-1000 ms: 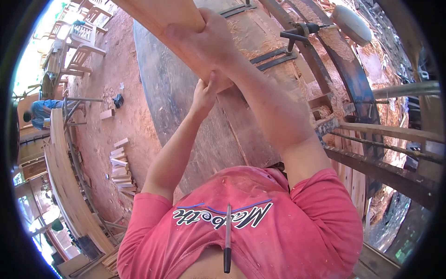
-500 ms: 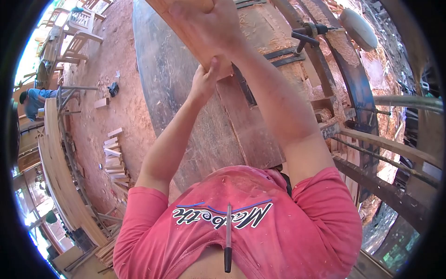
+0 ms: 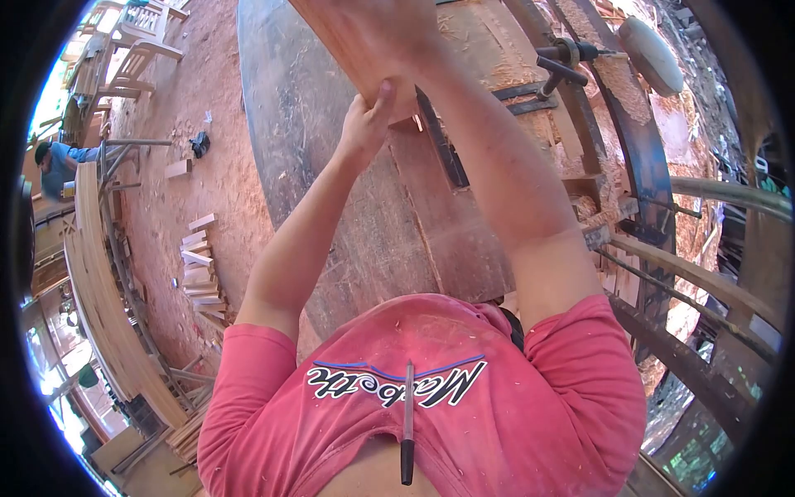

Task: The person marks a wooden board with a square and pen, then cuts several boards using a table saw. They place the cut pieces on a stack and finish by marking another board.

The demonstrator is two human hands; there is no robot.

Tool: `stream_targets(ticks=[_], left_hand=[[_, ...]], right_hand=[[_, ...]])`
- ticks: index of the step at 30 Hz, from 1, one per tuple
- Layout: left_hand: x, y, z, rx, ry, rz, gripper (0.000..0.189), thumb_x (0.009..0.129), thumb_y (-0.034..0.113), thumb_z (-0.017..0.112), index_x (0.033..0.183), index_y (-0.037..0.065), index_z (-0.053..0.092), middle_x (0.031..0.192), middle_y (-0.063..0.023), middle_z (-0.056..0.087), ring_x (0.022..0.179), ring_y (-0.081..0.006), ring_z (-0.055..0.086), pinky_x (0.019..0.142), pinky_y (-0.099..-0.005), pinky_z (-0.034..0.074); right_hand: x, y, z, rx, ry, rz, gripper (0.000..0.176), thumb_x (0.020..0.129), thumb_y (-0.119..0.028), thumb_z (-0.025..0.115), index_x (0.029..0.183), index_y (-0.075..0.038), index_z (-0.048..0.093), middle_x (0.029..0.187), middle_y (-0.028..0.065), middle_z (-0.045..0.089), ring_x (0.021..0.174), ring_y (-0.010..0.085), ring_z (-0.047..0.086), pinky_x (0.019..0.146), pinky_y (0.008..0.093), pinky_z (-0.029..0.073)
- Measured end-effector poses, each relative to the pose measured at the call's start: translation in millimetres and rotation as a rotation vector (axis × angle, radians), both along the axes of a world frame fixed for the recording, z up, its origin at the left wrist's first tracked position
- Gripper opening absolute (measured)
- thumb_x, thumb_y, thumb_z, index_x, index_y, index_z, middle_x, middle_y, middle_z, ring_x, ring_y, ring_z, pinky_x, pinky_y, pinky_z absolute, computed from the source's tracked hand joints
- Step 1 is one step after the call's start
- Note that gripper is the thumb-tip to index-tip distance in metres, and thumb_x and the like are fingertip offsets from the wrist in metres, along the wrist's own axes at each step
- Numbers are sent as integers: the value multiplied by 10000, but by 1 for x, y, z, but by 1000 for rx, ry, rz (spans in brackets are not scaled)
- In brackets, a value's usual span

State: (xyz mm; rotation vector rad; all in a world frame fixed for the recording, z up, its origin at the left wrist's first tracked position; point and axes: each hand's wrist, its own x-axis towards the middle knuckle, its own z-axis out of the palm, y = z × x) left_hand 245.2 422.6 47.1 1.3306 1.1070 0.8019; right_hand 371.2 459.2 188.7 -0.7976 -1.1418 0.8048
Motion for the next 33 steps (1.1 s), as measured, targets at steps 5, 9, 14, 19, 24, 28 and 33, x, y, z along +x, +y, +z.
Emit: stream_targets(ticks=[5, 9, 14, 19, 24, 28, 33], left_hand=[[-1, 14, -20, -54, 37, 20, 740, 932, 591, 600, 1166, -110, 566, 1074, -204, 699, 1024, -243, 675, 868, -336, 512], [0, 16, -7, -20, 90, 39, 785, 910, 627, 609, 1162, -114, 556, 1081, -223, 691, 1031, -257, 676, 860, -337, 519], [1, 29, -21, -11, 37, 31, 807, 899, 652, 608, 1157, -111, 558, 1083, -226, 692, 1039, -261, 678, 862, -338, 521], [2, 40, -25, -11, 3, 31, 872, 864, 708, 609, 1150, -115, 555, 1080, -225, 699, 1047, -249, 688, 862, -326, 523], [2, 47, -20, -79, -15, 12, 880, 864, 712, 605, 1171, -111, 546, 1079, -218, 703, 1047, -247, 690, 861, -323, 527], [2, 48, -10, -44, 55, 57, 876, 865, 707, 608, 1192, -103, 545, 1051, -201, 713, 1025, -243, 697, 839, -321, 532], [4, 57, -13, -44, 54, 71, 844, 883, 687, 601, 1191, -98, 561, 1019, -193, 719, 995, -233, 701, 818, -323, 536]], right_hand=[[1, 11, -2, 122, -7, 6, 344, 939, -274, 719, 1139, 0, 658, 974, 7, 687, 878, 82, 621, 749, 255, 519], [1, 16, -1, 116, -18, 25, 365, 939, -279, 720, 1158, 3, 647, 994, 10, 684, 892, 81, 617, 760, 251, 514], [1, 26, 1, 172, -29, -6, 435, 933, -297, 730, 1221, 8, 614, 1034, 20, 682, 919, 88, 620, 783, 251, 510], [0, 37, -2, 188, 11, 13, 413, 934, -276, 727, 1214, 8, 622, 1036, 25, 687, 925, 92, 624, 786, 248, 511], [-1, 48, -3, 161, 33, 20, 391, 929, -238, 731, 1209, 15, 627, 1039, 27, 689, 919, 92, 627, 785, 246, 511], [1, 54, -5, 149, -17, -35, 381, 924, -222, 738, 1201, 19, 635, 1041, 25, 691, 913, 91, 624, 784, 249, 509], [-2, 65, -9, 172, 46, 10, 367, 919, -239, 746, 1173, 12, 658, 1017, 23, 696, 893, 86, 617, 787, 256, 503]])
